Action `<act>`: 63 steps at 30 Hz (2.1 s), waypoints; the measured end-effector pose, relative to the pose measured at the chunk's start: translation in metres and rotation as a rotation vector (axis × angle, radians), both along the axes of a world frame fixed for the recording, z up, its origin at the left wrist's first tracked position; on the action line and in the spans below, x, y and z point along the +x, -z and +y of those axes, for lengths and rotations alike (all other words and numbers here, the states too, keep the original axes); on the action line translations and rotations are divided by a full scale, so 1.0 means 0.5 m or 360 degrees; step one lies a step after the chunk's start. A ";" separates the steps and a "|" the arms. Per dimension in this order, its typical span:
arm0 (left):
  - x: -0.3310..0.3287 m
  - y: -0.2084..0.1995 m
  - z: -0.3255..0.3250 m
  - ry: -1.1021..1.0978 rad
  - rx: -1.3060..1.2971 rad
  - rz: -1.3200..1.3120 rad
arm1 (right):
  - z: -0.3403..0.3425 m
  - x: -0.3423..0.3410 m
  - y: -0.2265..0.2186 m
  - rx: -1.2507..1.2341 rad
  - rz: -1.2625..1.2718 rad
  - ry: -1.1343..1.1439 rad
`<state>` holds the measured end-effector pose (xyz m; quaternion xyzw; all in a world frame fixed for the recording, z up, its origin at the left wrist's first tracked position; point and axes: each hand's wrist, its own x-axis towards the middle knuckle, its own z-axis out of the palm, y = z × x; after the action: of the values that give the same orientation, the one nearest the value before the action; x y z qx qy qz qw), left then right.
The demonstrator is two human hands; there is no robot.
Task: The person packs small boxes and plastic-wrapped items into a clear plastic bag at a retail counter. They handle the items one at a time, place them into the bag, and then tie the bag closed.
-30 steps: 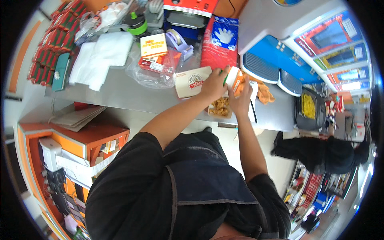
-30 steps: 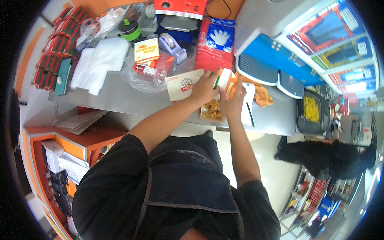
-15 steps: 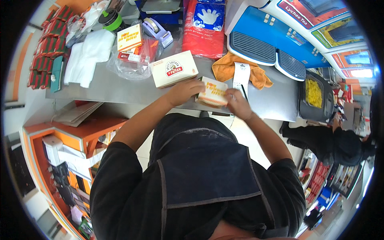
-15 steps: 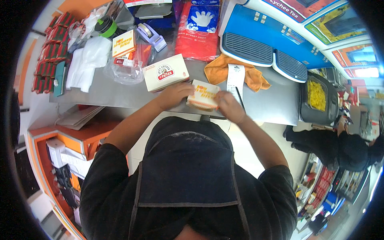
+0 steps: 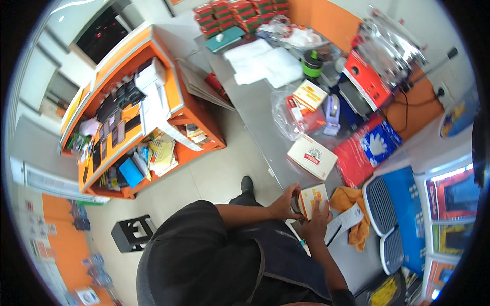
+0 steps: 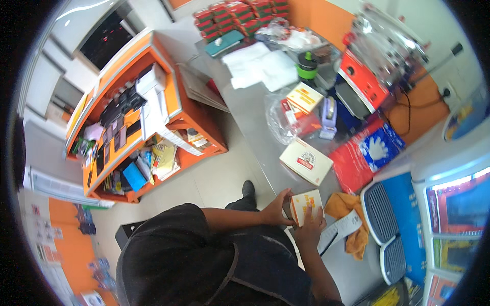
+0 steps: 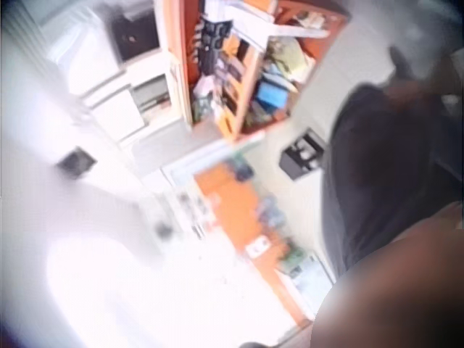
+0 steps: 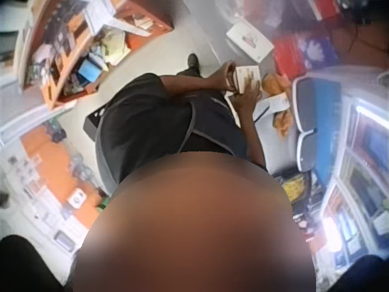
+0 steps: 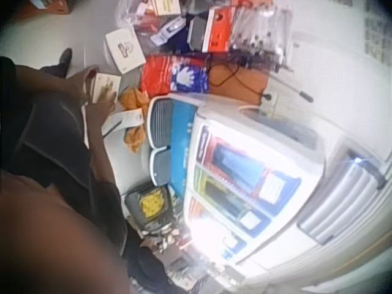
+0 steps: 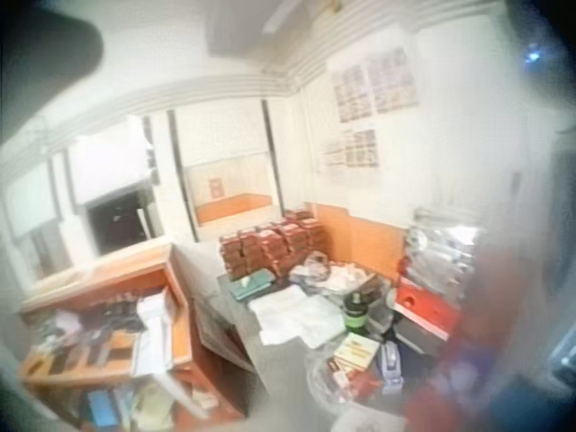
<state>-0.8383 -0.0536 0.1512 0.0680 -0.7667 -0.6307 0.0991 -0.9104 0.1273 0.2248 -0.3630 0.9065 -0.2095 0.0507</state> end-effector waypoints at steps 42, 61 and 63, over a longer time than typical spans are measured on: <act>-0.056 0.013 -0.057 -0.0081 0.0027 -0.0151 | -0.051 0.004 0.019 0.0106 -0.0170 0.0054; 0.047 -0.092 -0.124 -0.0230 0.0886 -0.1060 | -0.077 -0.021 0.015 -0.0377 -0.0489 -0.0610; 0.073 -0.146 -0.197 0.0004 0.1309 -0.0988 | -0.141 -0.037 -0.024 -0.0476 -0.0656 -0.0894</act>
<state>-0.8016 -0.1519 0.2242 0.2844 -0.4487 -0.8302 -0.1690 -0.9289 0.0569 0.2367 -0.5510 0.7018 -0.3862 0.2340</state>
